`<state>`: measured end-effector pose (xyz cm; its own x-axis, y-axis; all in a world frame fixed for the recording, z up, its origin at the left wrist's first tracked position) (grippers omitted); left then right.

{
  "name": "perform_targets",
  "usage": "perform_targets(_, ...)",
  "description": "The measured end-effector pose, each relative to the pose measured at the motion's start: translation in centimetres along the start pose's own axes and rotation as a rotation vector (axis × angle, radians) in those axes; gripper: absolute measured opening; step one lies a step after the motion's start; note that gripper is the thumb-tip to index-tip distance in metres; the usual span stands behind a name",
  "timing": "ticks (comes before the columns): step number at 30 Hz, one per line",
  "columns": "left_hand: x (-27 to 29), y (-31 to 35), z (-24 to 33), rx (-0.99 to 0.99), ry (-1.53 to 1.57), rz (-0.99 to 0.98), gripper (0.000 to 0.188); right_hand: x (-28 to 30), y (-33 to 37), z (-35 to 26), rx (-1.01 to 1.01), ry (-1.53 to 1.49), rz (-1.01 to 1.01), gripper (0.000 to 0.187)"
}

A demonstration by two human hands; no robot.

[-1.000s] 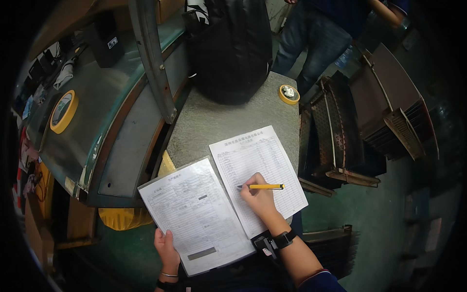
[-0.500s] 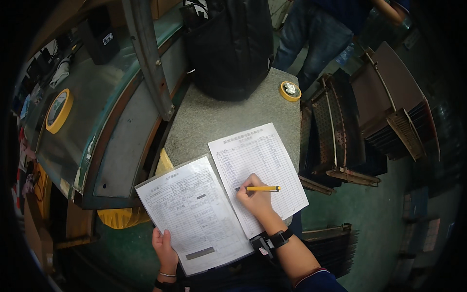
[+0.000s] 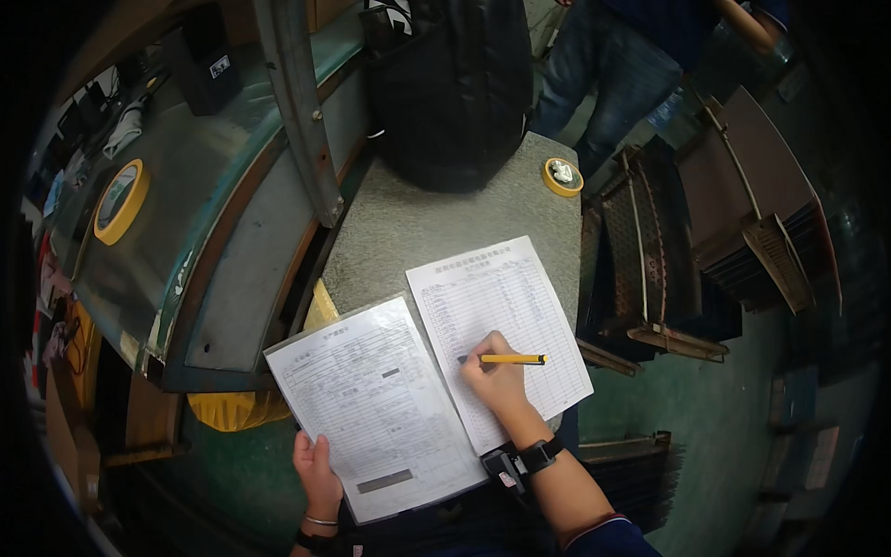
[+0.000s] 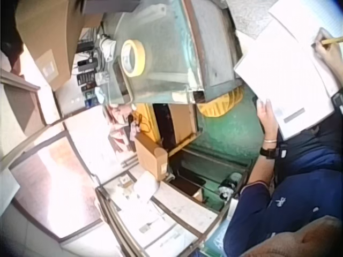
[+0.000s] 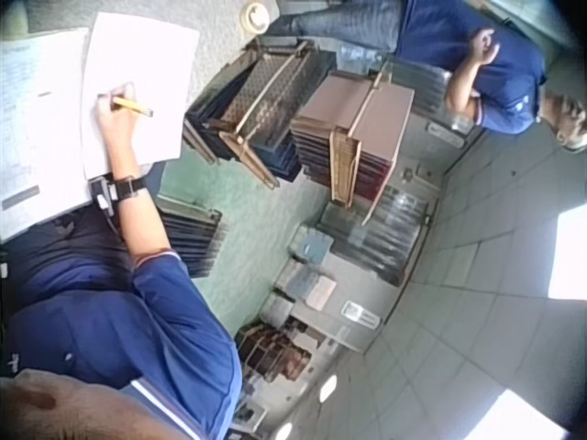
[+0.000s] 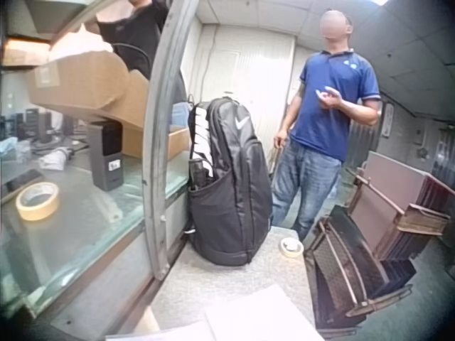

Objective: The recorder is inspecting and marking individual components on a large printed circuit board sheet, then filling out a quality control checklist.

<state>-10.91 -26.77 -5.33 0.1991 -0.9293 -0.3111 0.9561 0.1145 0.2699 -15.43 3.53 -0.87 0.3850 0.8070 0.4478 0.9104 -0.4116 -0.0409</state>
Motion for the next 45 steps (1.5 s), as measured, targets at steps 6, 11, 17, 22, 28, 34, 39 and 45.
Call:
perform_targets(6,0.0,0.1,-0.4,0.019,0.004,-0.03,0.018,0.1,0.0,1.2,-0.021,-0.075,0.057,0.011)
perform_targets(11,0.0,0.1,-0.2,0.023,0.011,-0.028,0.018,0.1,0.0,0.5,0.033,-0.037,0.086,0.012)
perform_targets(17,0.2,0.2,-0.5,0.017,0.03,-0.04,0.018,0.1,0.1,1.0,0.065,0.024,0.097,0.013)
perform_targets(22,0.4,0.0,-0.9,0.007,0.008,-0.026,0.018,0.1,0.0,1.1,0.011,-0.012,0.078,0.012)
perform_targets(28,0.3,0.0,-0.4,-0.002,-0.017,-0.018,0.019,0.0,-0.1,1.4,0.023,0.005,0.07,0.013)
perform_targets(34,0.0,0.0,-0.2,0.0,0.002,-0.022,0.016,0.3,-0.1,1.2,0.003,-0.02,0.061,0.014)
perform_targets(39,-0.2,0.1,0.0,-0.013,-0.012,-0.03,0.017,0.3,-0.2,1.5,-0.028,-0.082,0.085,0.014)
perform_targets(45,-0.1,0.0,-0.2,-0.012,0.007,-0.025,0.017,0.4,-0.1,1.5,-0.049,-0.042,0.071,0.014)
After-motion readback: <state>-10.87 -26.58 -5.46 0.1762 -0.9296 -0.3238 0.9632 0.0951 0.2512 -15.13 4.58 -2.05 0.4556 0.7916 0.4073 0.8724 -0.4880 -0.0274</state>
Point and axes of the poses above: each hand's wrist, its own y-axis away from the middle knuckle, its own x-axis out of the back of the hand, z = x × y, the point moved 4 cm from there along -y, towards the middle knuckle, and after that the axes turned 1 degree about -y, right-handed, at the moved point
